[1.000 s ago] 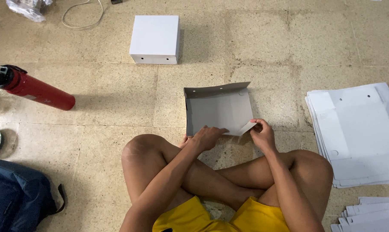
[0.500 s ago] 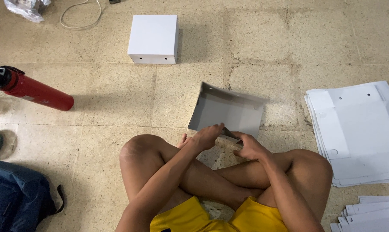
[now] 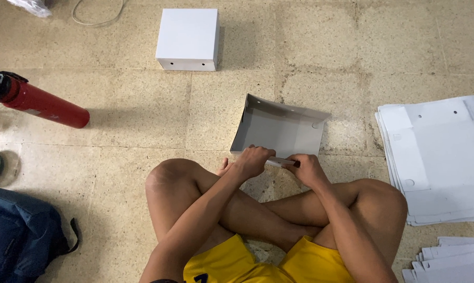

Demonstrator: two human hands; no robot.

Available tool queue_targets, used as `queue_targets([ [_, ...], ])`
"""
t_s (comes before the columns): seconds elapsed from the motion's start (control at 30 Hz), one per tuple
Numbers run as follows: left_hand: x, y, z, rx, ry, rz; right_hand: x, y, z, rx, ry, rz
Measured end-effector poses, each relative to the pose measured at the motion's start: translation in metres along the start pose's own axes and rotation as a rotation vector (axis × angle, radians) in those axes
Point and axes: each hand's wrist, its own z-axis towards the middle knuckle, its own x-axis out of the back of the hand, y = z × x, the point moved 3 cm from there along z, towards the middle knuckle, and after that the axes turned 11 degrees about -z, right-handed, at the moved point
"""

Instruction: A person sits on the floor and manually folds a flat cardboard sheet into a finished box by tucking in various flaps.

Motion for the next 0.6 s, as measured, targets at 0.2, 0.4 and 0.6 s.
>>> queue_targets([
  [0.2, 0.012, 0.011, -0.005, -0.029, 0.017, -0.006, 0.003, -0.004, -0.001, 0.0, 0.027, -0.025],
  [0.4, 0.02, 0.0, -0.001, 0.023, 0.152, 0.406, 0.003, -0.01, 0.002, 0.108, 0.058, 0.04],
  [0.6, 0.053, 0.013, -0.013, 0.315, 0.459, 0.316, 0.016, 0.036, 0.011, 0.075, 0.657, -0.414],
])
